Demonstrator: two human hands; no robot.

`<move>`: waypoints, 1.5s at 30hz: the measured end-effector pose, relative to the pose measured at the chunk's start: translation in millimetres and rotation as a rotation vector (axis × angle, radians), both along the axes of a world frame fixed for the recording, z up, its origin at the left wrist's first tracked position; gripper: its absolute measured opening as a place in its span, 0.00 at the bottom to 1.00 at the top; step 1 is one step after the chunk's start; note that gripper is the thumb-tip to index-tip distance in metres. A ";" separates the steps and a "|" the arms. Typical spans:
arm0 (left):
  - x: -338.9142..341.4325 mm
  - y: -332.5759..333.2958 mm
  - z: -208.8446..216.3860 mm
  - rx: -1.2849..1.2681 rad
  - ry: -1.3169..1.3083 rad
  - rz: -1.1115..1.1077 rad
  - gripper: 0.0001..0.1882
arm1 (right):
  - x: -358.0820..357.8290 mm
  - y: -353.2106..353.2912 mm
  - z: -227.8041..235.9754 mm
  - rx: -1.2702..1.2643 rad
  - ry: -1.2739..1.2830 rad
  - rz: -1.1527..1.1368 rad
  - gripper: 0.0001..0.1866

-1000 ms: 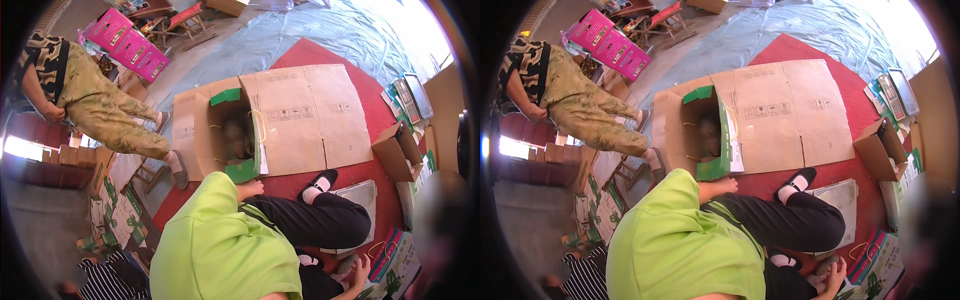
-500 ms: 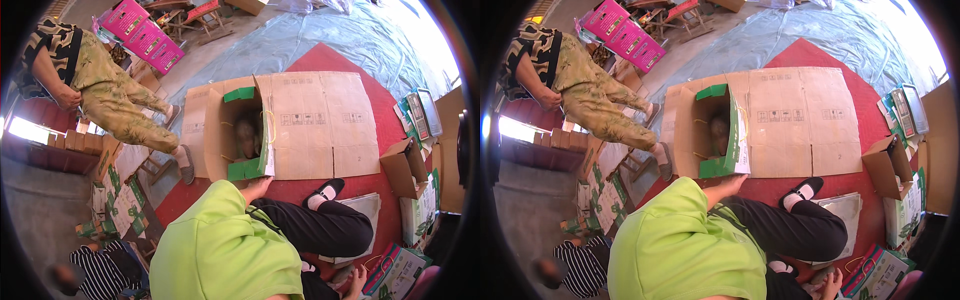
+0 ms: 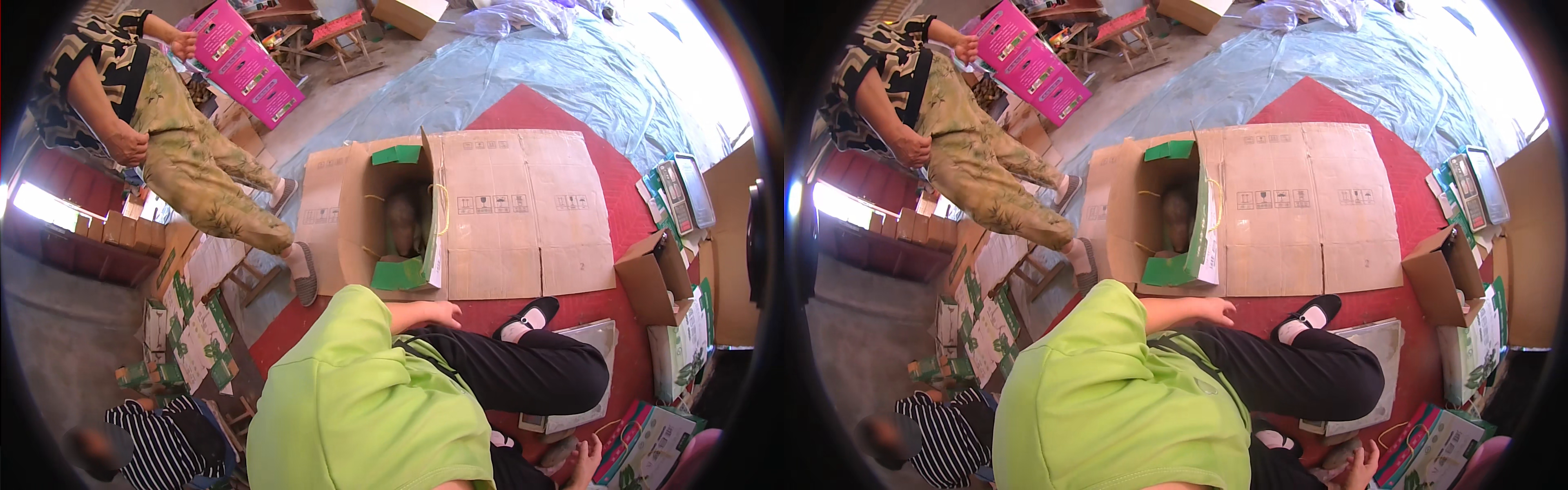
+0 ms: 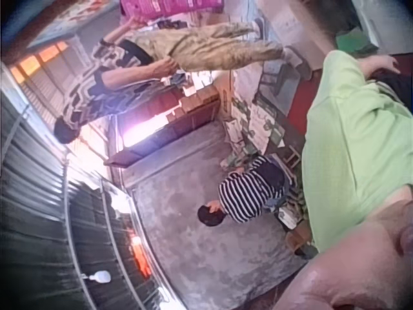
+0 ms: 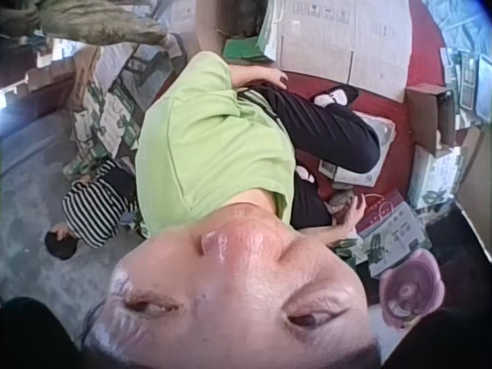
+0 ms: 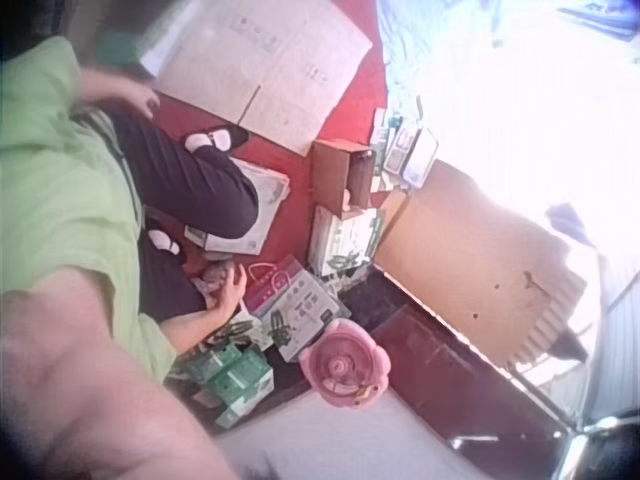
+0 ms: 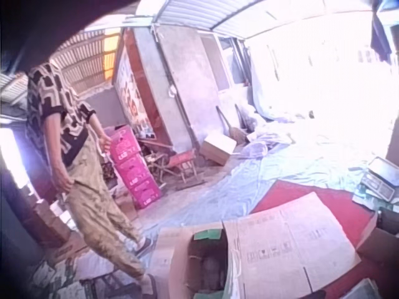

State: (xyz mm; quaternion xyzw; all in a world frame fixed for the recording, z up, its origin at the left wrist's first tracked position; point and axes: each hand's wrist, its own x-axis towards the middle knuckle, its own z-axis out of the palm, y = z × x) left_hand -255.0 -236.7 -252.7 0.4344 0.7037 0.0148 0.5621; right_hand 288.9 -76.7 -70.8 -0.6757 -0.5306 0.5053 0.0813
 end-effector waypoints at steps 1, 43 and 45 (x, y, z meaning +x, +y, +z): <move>2.6 1.6 3.0 0.001 -0.255 -0.028 0.35 | -0.3 -0.1 0.1 0.031 0.004 0.012 0.24; 98.1 124.2 131.8 -0.147 -0.561 -0.007 0.41 | 5.5 -10.8 -5.6 0.102 0.023 -0.008 0.22; 98.3 126.8 127.9 -0.260 -0.639 0.029 0.40 | 7.8 -11.4 -8.9 0.111 0.029 -0.022 0.22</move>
